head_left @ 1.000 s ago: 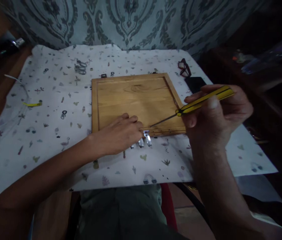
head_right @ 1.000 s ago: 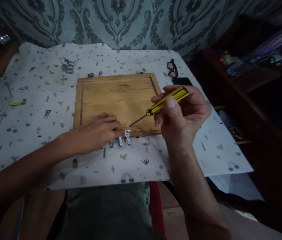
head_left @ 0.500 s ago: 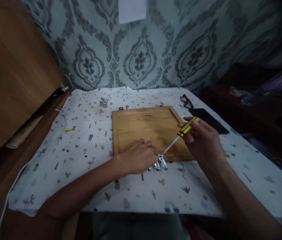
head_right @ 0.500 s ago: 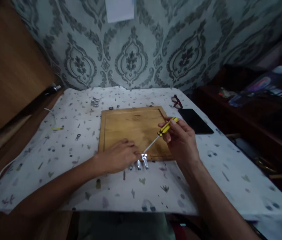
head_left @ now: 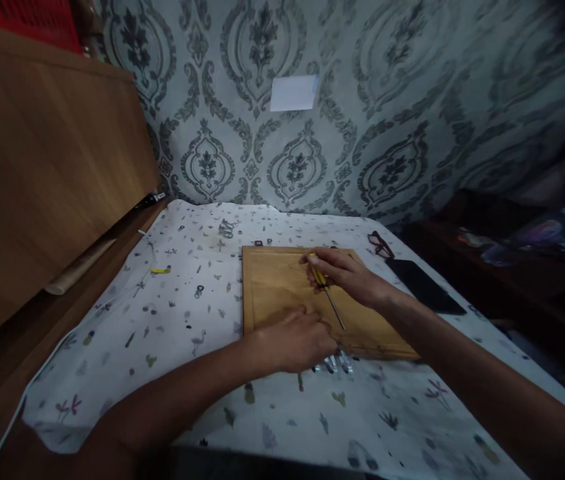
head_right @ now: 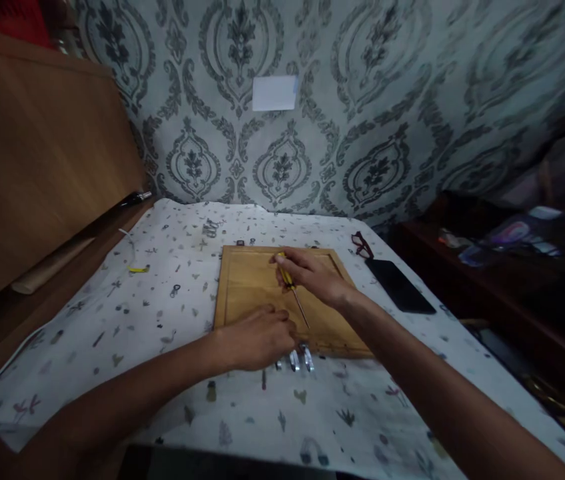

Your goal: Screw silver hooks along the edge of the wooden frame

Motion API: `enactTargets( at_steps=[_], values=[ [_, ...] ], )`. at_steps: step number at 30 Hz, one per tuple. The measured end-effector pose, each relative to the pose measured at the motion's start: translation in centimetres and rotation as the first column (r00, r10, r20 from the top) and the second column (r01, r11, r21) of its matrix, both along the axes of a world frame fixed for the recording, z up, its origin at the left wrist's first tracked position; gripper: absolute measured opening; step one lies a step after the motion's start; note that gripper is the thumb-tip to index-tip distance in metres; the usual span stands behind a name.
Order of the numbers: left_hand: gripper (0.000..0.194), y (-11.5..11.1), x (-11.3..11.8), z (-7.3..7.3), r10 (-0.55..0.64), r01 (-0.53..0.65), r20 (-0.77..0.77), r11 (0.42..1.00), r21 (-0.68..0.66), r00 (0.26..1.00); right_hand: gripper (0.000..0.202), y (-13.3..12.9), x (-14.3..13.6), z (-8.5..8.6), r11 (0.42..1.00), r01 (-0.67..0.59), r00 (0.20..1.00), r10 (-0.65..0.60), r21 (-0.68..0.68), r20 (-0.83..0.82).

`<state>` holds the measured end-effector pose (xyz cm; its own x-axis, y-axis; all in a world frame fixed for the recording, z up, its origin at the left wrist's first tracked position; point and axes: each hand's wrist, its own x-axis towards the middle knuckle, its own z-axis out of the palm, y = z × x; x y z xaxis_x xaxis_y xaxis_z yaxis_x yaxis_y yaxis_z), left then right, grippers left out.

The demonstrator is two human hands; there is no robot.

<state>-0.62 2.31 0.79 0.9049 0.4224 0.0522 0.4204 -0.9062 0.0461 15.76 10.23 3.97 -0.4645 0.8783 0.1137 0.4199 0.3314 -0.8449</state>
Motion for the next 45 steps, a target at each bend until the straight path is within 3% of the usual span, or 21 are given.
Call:
enactTargets(
  at_steps=[2, 5, 8, 12, 16, 21, 27, 32, 37, 45],
  values=[
    [0.019, 0.0, 0.1, 0.0, 0.001, -0.001, 0.002, 1.0, -0.002, 1.0, 0.056, 1.6, -2.5, 0.0, 0.996, -0.088, 0.981, 0.085, 0.011, 0.172],
    [0.019, 0.0, 0.2, -0.1, -0.001, 0.001, -0.002, 1.0, -0.016, 1.0, 0.033, 4.3, -7.0, -0.4, 0.984, -0.152, 0.897, 0.097, 0.095, 0.432],
    [0.02, 0.1, 0.2, -0.2, -0.003, 0.003, -0.006, 1.0, -0.024, 1.0, 0.038, 6.9, -11.3, -1.3, 0.962, -0.221, 0.787, 0.077, 0.163, 0.612],
    [0.024, 0.1, 0.2, -0.1, -0.012, 0.012, 0.006, 0.999, -0.03, 1.0, 0.038, 9.7, -15.4, -2.6, 0.936, -0.265, 0.674, 0.01, 0.23, 0.738],
    [0.023, 0.2, 0.1, 0.2, -0.014, 0.013, -0.01, 0.998, -0.058, 1.0, 0.038, 11.9, -17.7, -3.5, 0.907, -0.318, 0.605, -0.029, 0.275, 0.796],
    [0.027, 0.3, -0.1, 0.7, -0.025, 0.022, -0.036, 0.996, -0.092, 0.999, 0.038, 12.8, -19.3, -4.9, 0.872, -0.41, 0.53, -0.012, 0.268, 0.848],
    [0.024, 0.1, -0.4, 1.1, -0.005, 0.002, -0.028, 0.994, -0.11, 1.0, 0.038, 11.7, -18.7, -6.3, 0.827, -0.502, 0.463, 0.009, 0.253, 0.887],
    [0.028, 0.0, -0.4, 1.1, 0.006, -0.008, -0.022, 0.993, -0.118, 1.0, 0.036, 11.7, -18.5, -5.6, 0.812, -0.51, 0.46, -0.021, 0.284, 0.888],
    [0.026, 0.1, -0.4, 1.1, -0.006, 0.003, -0.029, 0.993, -0.116, 1.0, 0.038, 13.0, -20.2, -4.8, 0.821, -0.442, 0.481, -0.124, 0.362, 0.868],
    [0.03, 0.2, -0.2, 0.6, 0.007, -0.007, 0.0, 0.988, -0.155, 1.0, 0.039, 13.7, -22.0, -5.6, 0.822, -0.46, 0.434, -0.12, 0.335, 0.893]
  ],
)
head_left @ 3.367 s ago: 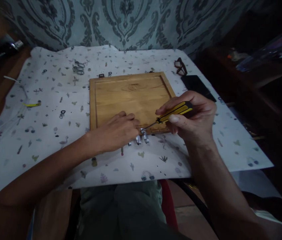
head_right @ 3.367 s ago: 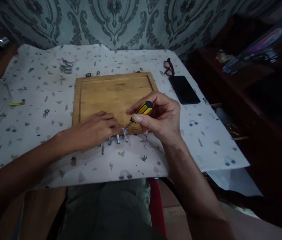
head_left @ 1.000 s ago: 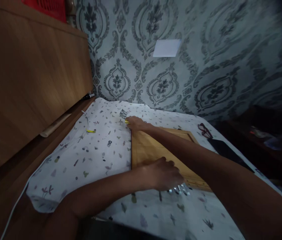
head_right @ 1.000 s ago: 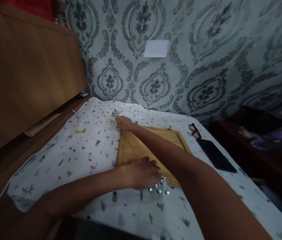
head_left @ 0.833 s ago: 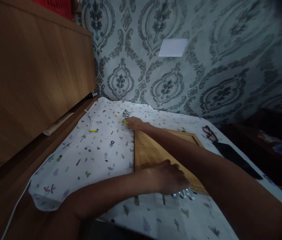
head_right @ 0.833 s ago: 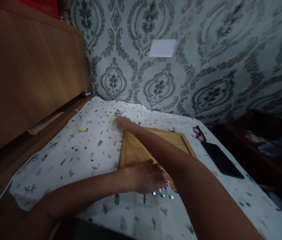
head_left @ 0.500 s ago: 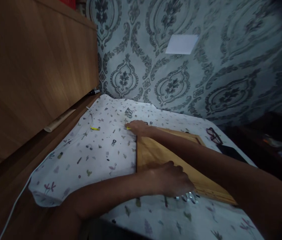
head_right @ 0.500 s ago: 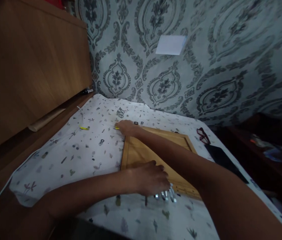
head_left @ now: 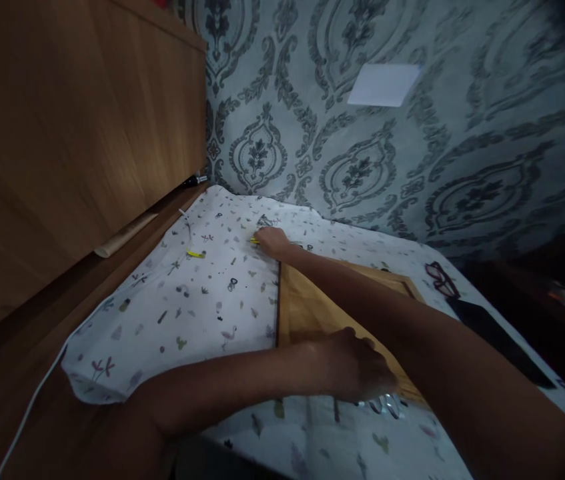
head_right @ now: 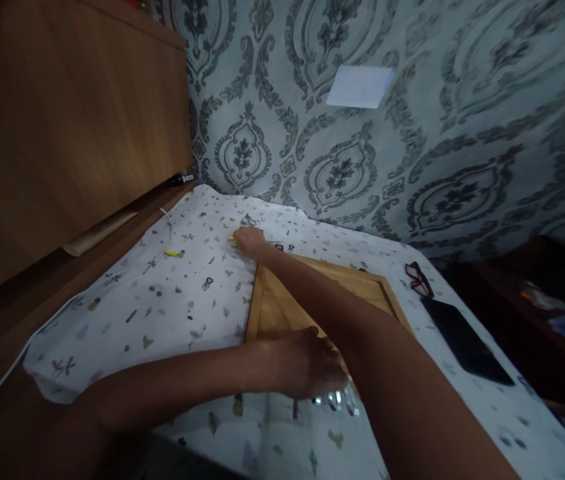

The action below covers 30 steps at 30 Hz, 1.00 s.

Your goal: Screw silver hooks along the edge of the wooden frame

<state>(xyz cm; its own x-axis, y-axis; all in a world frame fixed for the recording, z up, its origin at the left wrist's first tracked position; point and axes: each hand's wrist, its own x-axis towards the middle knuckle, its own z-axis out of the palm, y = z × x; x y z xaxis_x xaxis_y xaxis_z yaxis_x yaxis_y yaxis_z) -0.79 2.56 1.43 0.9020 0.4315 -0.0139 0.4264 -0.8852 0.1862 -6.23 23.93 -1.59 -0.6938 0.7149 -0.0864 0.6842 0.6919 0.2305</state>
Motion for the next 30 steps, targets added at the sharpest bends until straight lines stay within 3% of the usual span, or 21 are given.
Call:
enactTargets(
  at_steps=[7, 11, 18, 23, 30],
  values=[
    [0.033, -0.2, -0.4, 1.0, -0.025, 0.024, -0.039, 0.999, -0.021, 0.999, 0.038, 0.0, 0.4, -0.1, 0.999, 0.033, 0.998, -0.034, -0.022, -0.053],
    [0.029, -0.4, -0.3, 1.0, -0.024, 0.025, -0.071, 1.0, 0.009, 0.997, 0.038, 0.4, 1.5, 1.2, 0.996, 0.072, 0.992, -0.078, -0.06, -0.102],
    [0.026, -0.1, 0.1, 0.1, 0.001, -0.001, -0.01, 0.999, 0.039, 1.0, 0.039, 0.3, 7.7, 4.0, 0.951, 0.038, 0.992, -0.073, -0.307, -0.105],
    [0.021, 0.0, 0.2, -0.6, 0.001, -0.005, 0.057, 0.996, 0.084, 0.998, 0.037, -2.2, 12.7, 2.9, 0.908, 0.039, 0.995, -0.075, -0.418, -0.068],
    [0.025, -0.4, 0.2, -0.6, 0.01, -0.015, 0.059, 0.997, 0.08, 0.998, 0.038, -4.7, 16.2, 1.2, 0.938, 0.077, 0.984, -0.127, -0.337, -0.128]
  ],
)
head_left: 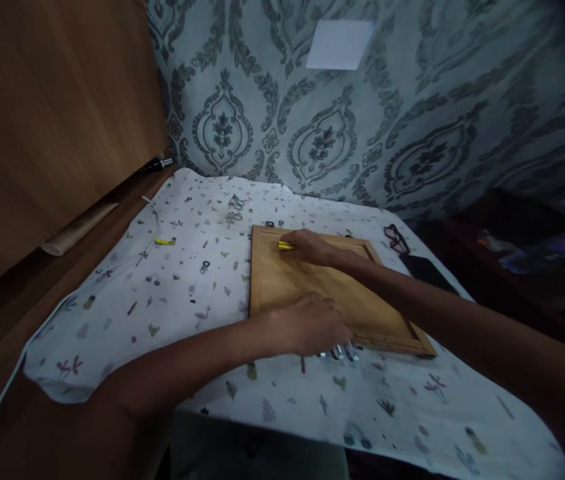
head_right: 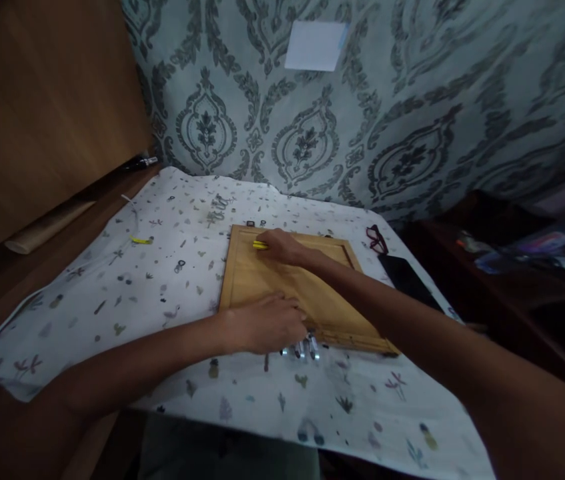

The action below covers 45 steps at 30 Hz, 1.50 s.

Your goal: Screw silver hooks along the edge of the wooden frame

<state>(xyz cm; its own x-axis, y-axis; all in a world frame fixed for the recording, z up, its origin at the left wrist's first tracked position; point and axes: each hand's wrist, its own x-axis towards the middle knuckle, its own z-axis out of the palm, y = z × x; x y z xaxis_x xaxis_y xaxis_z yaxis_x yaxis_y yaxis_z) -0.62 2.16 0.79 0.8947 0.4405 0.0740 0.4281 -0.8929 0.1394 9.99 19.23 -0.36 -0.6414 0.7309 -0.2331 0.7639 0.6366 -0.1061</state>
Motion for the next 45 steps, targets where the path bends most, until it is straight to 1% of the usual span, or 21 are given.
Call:
enactTargets(
  at_steps=[5, 9, 13, 18, 24, 28, 32, 38, 45],
  values=[
    [0.029, -0.3, 0.0, 0.7, 0.008, -0.009, -0.074, 1.0, -0.012, 0.997, 0.038, -0.4, 1.2, -0.1, 0.997, 0.066, 0.998, -0.065, 0.046, -0.005],
    [0.024, -0.1, -0.1, 0.6, -0.008, 0.008, -0.075, 1.0, -0.007, 0.997, 0.038, -0.5, 1.6, -0.1, 0.991, 0.124, 0.992, -0.123, 0.041, -0.03],
    [0.021, 0.0, -0.1, 0.1, 0.004, -0.003, -0.05, 1.0, 0.007, 0.999, 0.039, -0.3, 2.3, 0.0, 0.982, 0.187, 0.98, -0.188, -0.022, -0.072],
    [0.023, 0.0, 0.0, -0.1, 0.008, -0.008, -0.071, 1.0, -0.003, 0.997, 0.039, -0.3, 3.7, -0.1, 0.95, 0.287, 0.944, -0.302, -0.125, -0.132],
    [0.026, 0.0, 0.0, 0.0, 0.009, -0.009, -0.106, 1.0, -0.001, 0.994, 0.039, -0.9, 3.7, -0.8, 0.916, 0.328, 0.905, -0.375, -0.233, -0.202],
    [0.024, 0.0, -0.1, 0.3, 0.008, -0.008, -0.122, 1.0, -0.001, 0.993, 0.039, -1.4, 3.1, -0.9, 0.91, 0.316, 0.898, -0.378, -0.267, -0.226],
    [0.023, 0.0, 0.0, 0.2, 0.012, -0.011, -0.118, 1.0, 0.003, 0.993, 0.039, -2.0, 2.8, -0.8, 0.919, 0.305, 0.9, -0.364, -0.248, -0.242],
    [0.021, 0.2, 0.1, -0.2, 0.006, -0.005, -0.083, 1.0, 0.009, 0.997, 0.039, -2.6, 3.0, -1.1, 0.946, 0.292, 0.919, -0.318, -0.14, -0.234],
    [0.021, 0.2, 0.0, 0.0, 0.017, -0.018, -0.05, 1.0, -0.01, 0.999, 0.038, -2.5, 3.1, -1.6, 0.97, 0.242, 0.948, -0.237, -0.001, -0.211]
  ],
)
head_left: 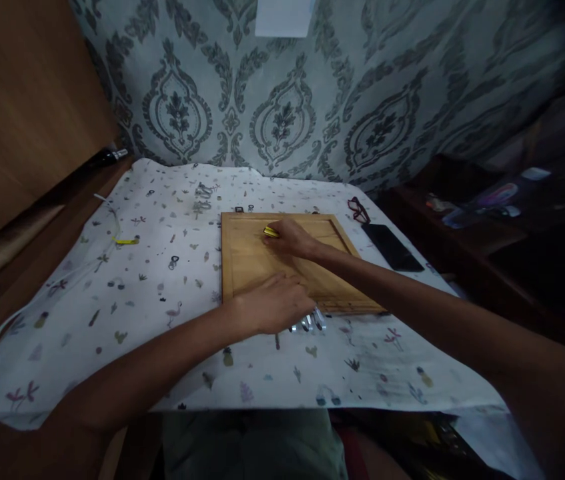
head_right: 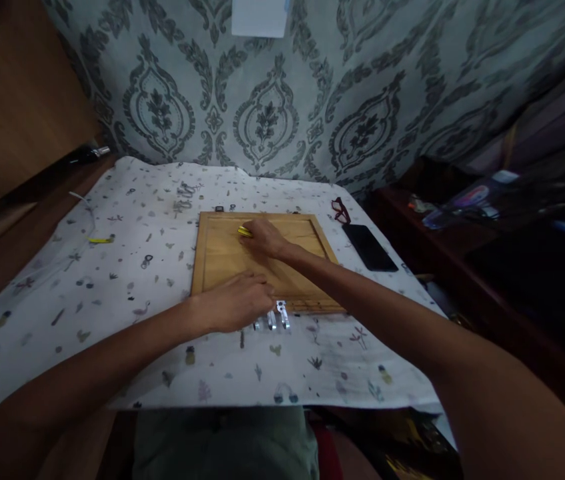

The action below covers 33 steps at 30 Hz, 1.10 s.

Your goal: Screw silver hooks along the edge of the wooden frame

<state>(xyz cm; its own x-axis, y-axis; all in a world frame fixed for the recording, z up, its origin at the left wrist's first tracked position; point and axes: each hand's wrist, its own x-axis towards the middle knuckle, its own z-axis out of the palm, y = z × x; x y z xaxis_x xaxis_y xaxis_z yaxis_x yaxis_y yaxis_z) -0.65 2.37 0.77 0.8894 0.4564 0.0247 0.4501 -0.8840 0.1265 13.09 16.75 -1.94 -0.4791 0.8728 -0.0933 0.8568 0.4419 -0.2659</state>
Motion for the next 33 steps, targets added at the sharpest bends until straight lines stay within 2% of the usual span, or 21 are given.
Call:
enactTargets(
  at_steps=[8, 15, 19, 27, 33],
  values=[
    [0.024, 0.3, 0.0, -0.6, 0.001, -0.001, -0.009, 0.998, -0.07, 1.0, 0.034, -1.3, 1.5, -1.0, 0.997, -0.014, 1.0, 0.015, 0.078, -0.012],
    [0.026, 0.0, -0.1, 0.2, 0.008, -0.015, -0.095, 0.997, -0.073, 0.995, 0.031, -1.5, 2.5, -1.9, 0.982, -0.069, 0.997, 0.076, 0.175, -0.032],
    [0.025, -0.1, -0.1, 0.2, 0.016, -0.021, -0.098, 0.998, -0.055, 0.995, 0.024, -1.6, 2.6, -2.3, 0.967, -0.108, 0.991, 0.124, 0.23, -0.058],
    [0.024, 0.2, 0.0, -0.3, -0.002, -0.001, -0.057, 0.999, -0.049, 0.998, 0.007, -3.4, 3.6, -2.1, 0.956, -0.093, 0.981, 0.136, 0.277, -0.14],
    [0.024, 0.3, -0.1, -0.8, -0.032, 0.032, -0.033, 0.999, 0.008, 0.999, 0.008, -5.7, 4.8, -1.5, 0.957, -0.046, 0.974, 0.107, 0.288, -0.2]
  ],
)
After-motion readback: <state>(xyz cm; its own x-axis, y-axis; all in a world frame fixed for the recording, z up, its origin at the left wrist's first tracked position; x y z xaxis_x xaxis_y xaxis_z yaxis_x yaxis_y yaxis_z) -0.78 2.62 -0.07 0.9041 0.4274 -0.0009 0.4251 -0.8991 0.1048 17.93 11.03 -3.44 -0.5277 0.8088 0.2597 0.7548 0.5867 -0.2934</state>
